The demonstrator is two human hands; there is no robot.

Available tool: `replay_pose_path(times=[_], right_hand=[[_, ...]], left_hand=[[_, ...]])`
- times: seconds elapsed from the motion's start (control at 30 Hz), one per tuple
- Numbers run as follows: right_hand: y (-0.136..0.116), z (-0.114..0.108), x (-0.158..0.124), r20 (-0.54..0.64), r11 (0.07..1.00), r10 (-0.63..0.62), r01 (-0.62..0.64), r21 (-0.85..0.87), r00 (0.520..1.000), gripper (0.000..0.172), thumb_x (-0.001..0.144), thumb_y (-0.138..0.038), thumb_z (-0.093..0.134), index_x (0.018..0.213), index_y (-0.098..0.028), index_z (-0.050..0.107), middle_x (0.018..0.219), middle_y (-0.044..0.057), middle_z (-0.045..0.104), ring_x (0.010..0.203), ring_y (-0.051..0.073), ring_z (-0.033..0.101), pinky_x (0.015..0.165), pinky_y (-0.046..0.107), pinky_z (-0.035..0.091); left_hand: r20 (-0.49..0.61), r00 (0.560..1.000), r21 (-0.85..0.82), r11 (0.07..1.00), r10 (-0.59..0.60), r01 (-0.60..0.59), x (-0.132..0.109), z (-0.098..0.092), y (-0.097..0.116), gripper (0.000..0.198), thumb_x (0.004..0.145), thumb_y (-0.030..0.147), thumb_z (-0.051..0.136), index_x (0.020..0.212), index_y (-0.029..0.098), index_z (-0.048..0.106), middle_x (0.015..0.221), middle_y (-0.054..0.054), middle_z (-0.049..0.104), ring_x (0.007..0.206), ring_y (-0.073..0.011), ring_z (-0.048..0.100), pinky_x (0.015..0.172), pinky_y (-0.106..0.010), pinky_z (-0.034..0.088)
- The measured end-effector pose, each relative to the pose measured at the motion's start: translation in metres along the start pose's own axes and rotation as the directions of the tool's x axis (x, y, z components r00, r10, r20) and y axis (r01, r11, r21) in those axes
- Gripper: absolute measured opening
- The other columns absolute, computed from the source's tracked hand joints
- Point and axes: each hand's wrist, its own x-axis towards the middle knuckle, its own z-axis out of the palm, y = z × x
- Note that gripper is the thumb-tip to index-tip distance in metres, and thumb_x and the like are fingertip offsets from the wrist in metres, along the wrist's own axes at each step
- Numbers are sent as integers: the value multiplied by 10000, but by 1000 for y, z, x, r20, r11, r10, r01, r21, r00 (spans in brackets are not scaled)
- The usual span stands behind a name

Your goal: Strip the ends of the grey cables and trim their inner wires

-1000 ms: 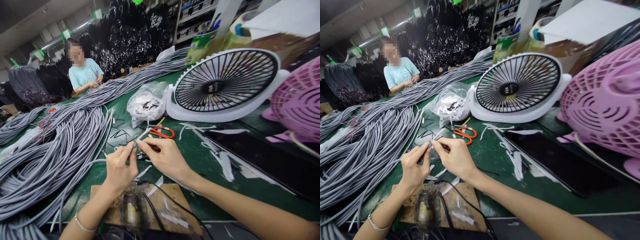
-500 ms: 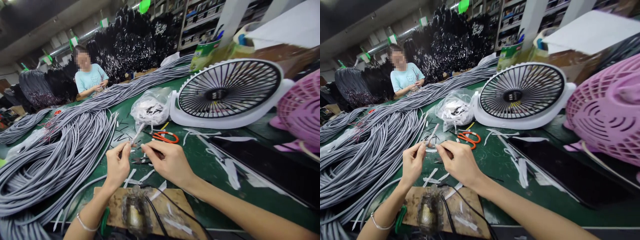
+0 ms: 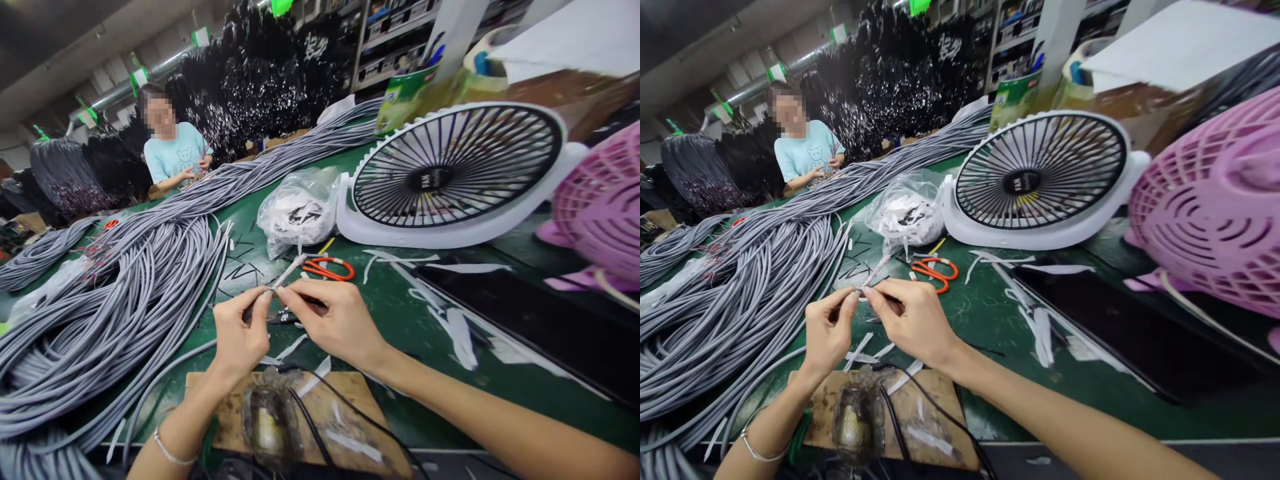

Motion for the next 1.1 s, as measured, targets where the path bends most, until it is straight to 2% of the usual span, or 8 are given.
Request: replay_pose_path(times=[0.07, 0.17, 0.23, 0.37, 0.77, 0.97, 1.03, 1.1], right_hand=[[-7, -1, -3, -5, 987, -155, 155, 48, 988, 295, 856, -172, 456, 581, -141, 560, 461, -23, 482, 407, 64, 386, 424, 194, 312], [-15, -1, -9, 2, 932, -356, 355, 77, 934, 259, 857, -166, 452, 639, -138, 588, 481, -12, 510, 433, 75, 411, 445, 204, 324], [-13, 0, -9, -21, 951, -307, 308, 27, 951, 243, 856, -156, 462, 651, -138, 592, 492, -14, 516, 432, 71, 411, 450, 201, 330], [1, 0, -2, -100, 990, -100, 89, -110, 990, 259, 852, -165, 485, 612, -141, 579, 490, -18, 507, 420, 68, 402, 452, 194, 336], [7, 0, 0, -50, 981, -107, 97, -166, 993, 256, 856, -183, 477, 641, -134, 609, 535, -2, 565, 448, 74, 453, 479, 197, 345], [6, 0, 3, 22, 1000, -6, 6, 25, 1000, 313, 853, -189, 463, 561, -147, 567, 460, -26, 482, 400, 64, 378, 414, 195, 293], [-2, 1, 0, -17, 995, -78, 79, 68, 997, 313, 851, -170, 458, 553, -154, 552, 447, -34, 452, 394, 63, 359, 407, 197, 280], [-12, 2, -5, -35, 952, -286, 288, 101, 958, 299, 853, -167, 452, 573, -159, 558, 442, -37, 434, 398, 69, 352, 414, 210, 271]], left_hand=[[7, 996, -58, 994, -94, 94, 4, 0, -2, 333, 826, 344, 465, 713, 106, 669, 501, 4, 476, 456, -85, 348, 434, -208, 281], [8, 971, -164, 957, -241, 238, 11, -2, -8, 375, 805, 424, 475, 662, 110, 624, 462, 45, 328, 430, -67, 247, 410, -207, 199], [45, 958, -242, 927, -284, 286, 13, -4, -11, 395, 795, 472, 477, 683, 115, 603, 464, 66, 264, 417, -58, 195, 404, -205, 163], [126, 956, -330, 898, -265, 292, 10, -8, -7, 423, 780, 539, 481, 685, 133, 551, 473, 84, 206, 413, -54, 160, 404, -203, 136], [116, 986, -168, 976, -122, 141, 5, -5, -2, 363, 853, 398, 402, 690, 135, 592, 512, 41, 367, 437, -71, 214, 429, -222, 191], [120, 988, -83, 991, -92, 103, 5, -4, 3, 327, 832, 358, 439, 666, 135, 612, 514, 23, 448, 454, -80, 313, 451, -219, 246], [86, 986, -104, 983, -143, 151, 9, -3, -4, 318, 826, 372, 453, 661, 139, 594, 513, 28, 437, 454, -78, 316, 445, -213, 247], [10, 971, -146, 961, -238, 237, 15, -2, -13, 321, 811, 404, 476, 645, 144, 565, 492, 42, 398, 438, -73, 299, 429, -206, 236]])
